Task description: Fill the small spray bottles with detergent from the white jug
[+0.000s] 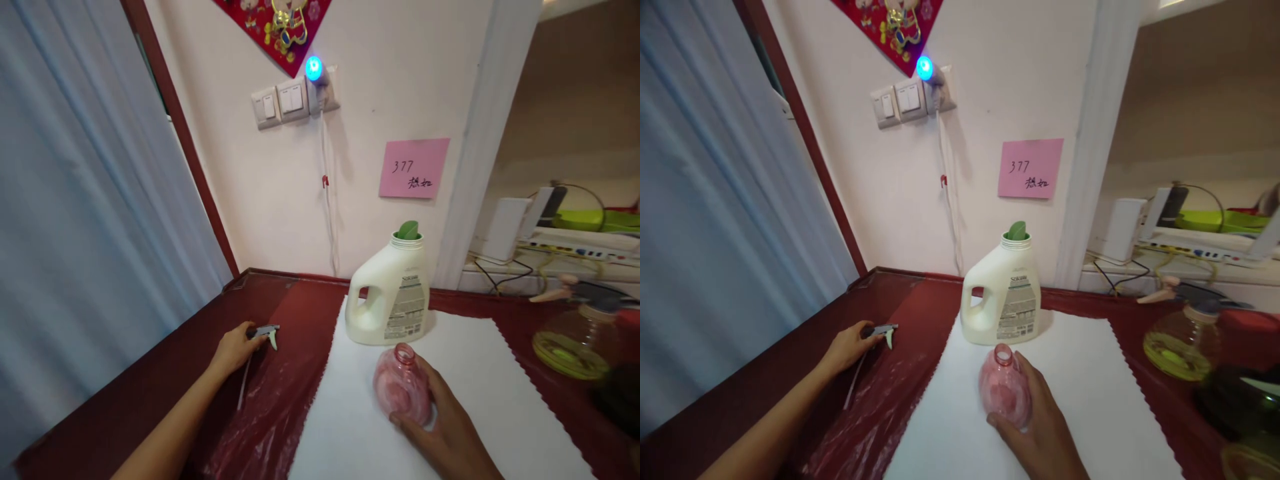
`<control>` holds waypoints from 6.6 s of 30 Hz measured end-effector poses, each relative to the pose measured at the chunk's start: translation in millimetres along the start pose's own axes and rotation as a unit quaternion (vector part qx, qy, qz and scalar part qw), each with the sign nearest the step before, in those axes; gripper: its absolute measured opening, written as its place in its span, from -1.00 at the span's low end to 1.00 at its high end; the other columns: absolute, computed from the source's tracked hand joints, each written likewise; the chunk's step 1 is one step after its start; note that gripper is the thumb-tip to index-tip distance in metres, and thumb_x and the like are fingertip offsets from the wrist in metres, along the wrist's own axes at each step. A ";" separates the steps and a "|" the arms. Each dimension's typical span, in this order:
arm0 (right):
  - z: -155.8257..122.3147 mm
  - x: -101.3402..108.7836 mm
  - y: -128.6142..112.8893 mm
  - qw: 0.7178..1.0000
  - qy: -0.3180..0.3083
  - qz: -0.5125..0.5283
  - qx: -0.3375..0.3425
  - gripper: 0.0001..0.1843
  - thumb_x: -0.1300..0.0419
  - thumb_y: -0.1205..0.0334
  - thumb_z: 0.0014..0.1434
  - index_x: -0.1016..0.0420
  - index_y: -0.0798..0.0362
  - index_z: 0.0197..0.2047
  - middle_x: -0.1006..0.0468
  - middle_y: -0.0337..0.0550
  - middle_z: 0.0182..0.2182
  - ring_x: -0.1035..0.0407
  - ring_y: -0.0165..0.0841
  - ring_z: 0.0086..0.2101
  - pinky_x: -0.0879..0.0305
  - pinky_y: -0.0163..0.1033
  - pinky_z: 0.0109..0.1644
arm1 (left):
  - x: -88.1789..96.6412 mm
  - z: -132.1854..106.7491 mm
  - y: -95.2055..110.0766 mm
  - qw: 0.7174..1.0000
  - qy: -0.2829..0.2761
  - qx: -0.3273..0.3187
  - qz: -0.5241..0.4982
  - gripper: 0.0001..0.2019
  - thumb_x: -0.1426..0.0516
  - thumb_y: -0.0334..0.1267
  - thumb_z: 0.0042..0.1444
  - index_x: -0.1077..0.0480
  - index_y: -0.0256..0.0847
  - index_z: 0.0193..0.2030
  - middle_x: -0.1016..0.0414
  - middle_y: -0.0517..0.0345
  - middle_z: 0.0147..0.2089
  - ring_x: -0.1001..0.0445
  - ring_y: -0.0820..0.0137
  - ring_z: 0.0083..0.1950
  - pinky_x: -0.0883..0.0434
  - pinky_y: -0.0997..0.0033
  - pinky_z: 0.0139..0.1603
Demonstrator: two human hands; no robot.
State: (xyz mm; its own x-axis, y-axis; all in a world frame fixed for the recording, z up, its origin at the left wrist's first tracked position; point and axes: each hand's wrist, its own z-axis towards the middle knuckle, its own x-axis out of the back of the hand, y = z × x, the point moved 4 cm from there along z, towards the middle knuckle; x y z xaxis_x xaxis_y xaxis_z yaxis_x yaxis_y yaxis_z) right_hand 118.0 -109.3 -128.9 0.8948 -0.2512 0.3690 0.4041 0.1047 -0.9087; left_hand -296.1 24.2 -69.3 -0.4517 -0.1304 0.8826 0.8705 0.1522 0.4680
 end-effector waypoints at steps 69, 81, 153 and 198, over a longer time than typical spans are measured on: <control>-2.6 23.2 -20.4 0.984 0.129 0.092 0.082 -0.26 -0.13 0.01 0.35 0.07 -0.15 0.48 -0.06 0.01 0.47 -0.01 0.01 0.41 -0.01 0.28 0.44 | -90.9 -125.6 254.1 0.825 -0.123 -0.297 -0.465 -0.84 -0.21 -0.14 0.26 -0.52 -0.09 -0.09 -0.48 0.11 -0.10 -0.44 0.25 -0.05 -0.33 0.31 0.01; 53.6 71.8 -137.2 0.880 -0.078 -0.357 0.303 -0.49 -0.09 0.41 0.37 -0.38 -0.21 0.29 -0.52 -0.06 0.16 -0.31 -0.03 0.22 -0.03 0.39 0.33 | -93.6 -128.7 252.9 0.804 -0.129 -0.280 -0.509 -0.75 -0.22 -0.27 0.17 -0.53 -0.12 0.00 -0.51 0.04 0.00 -0.48 0.18 0.04 -0.36 0.21 0.09; 50.5 67.0 -141.8 0.889 -0.127 -0.394 0.194 -0.71 -0.10 0.35 0.37 -0.54 -0.10 0.06 -0.50 -0.10 -0.16 -0.47 -0.15 -0.17 -0.39 -0.11 -0.15 | -99.6 -127.4 253.8 0.816 -0.167 -0.244 -0.497 -0.70 -0.28 -0.32 0.02 -0.51 -0.15 -0.05 -0.56 0.06 -0.02 -0.47 0.14 0.08 -0.38 0.16 0.14; 50.4 66.9 -139.3 0.892 -0.117 -0.385 0.207 -0.64 -0.09 0.37 0.37 -0.50 -0.14 0.14 -0.49 -0.11 -0.16 -0.47 -0.19 -0.16 -0.40 -0.13 -0.14 | -100.9 -130.7 255.9 0.833 -0.143 -0.231 -0.482 -0.53 -0.38 -0.30 -0.08 -0.46 -0.11 0.02 -0.54 0.06 -0.01 -0.45 0.11 0.07 -0.39 0.12 0.11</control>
State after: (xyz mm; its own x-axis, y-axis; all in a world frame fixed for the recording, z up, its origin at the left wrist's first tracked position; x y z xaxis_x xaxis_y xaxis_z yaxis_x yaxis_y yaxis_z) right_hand 131.1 -92.2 32.2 0.3180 -0.1997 0.9268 0.9077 0.3466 -0.2368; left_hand -2.3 -51.7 -44.4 -0.9550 0.2748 0.1112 0.0282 -0.2891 0.9569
